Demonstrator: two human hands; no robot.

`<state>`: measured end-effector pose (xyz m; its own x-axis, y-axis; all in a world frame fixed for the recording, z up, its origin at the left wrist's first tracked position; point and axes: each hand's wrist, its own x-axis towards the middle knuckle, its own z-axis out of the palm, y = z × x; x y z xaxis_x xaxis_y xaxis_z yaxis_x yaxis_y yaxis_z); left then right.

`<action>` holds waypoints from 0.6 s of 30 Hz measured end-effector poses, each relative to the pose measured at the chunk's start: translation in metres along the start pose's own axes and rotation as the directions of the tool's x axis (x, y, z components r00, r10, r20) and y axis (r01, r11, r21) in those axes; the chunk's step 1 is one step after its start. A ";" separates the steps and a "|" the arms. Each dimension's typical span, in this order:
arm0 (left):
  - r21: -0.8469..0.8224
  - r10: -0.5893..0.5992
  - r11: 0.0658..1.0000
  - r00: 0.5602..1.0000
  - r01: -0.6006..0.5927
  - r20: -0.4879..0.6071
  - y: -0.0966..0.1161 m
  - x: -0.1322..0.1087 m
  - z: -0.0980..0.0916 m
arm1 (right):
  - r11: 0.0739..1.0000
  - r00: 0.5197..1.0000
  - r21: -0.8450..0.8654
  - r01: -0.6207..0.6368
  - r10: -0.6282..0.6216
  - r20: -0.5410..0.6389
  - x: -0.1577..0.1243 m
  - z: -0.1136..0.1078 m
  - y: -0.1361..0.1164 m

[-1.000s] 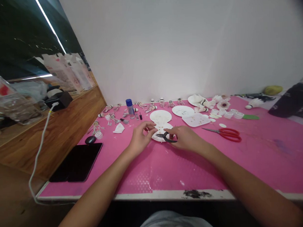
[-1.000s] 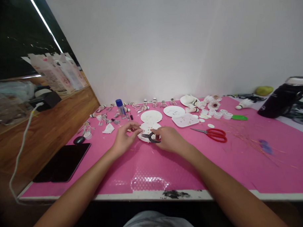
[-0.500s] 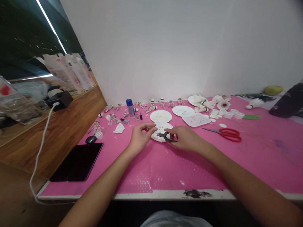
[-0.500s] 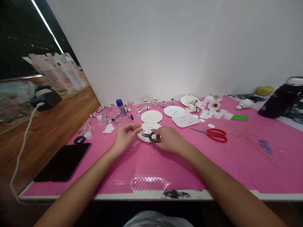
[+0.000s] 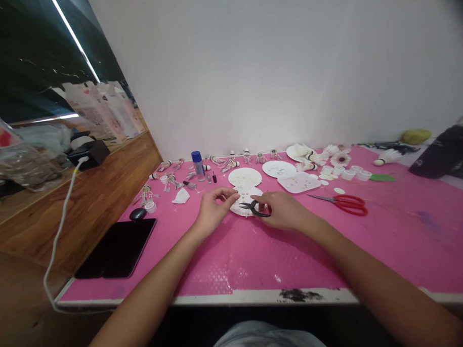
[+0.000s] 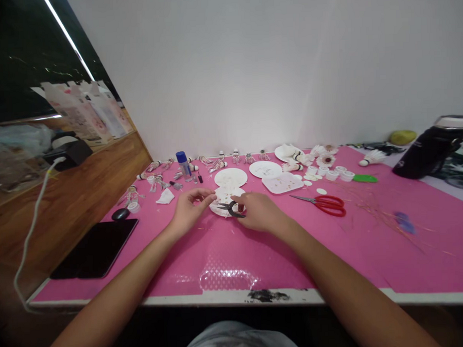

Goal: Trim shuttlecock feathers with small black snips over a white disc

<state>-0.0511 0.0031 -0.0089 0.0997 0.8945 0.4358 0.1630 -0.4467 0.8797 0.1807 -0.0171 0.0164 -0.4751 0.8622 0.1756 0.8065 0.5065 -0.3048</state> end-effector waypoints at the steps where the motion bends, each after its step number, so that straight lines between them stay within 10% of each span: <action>1: 0.005 0.000 1.000 1.000 0.000 0.006 0.001 0.000 0.000 | 1.000 1.000 0.001 0.000 0.000 0.002 0.000 -0.001 0.000; 18: 0.086 0.048 0.995 0.996 -0.054 0.072 0.001 -0.001 0.000 | 0.999 0.999 -0.022 0.026 -0.025 0.030 0.000 -0.004 0.005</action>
<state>-0.0513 0.0016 -0.0088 0.1778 0.8686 0.4625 0.2414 -0.4941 0.8352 0.1855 -0.0144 0.0185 -0.5057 0.8486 0.1555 0.8014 0.5288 -0.2795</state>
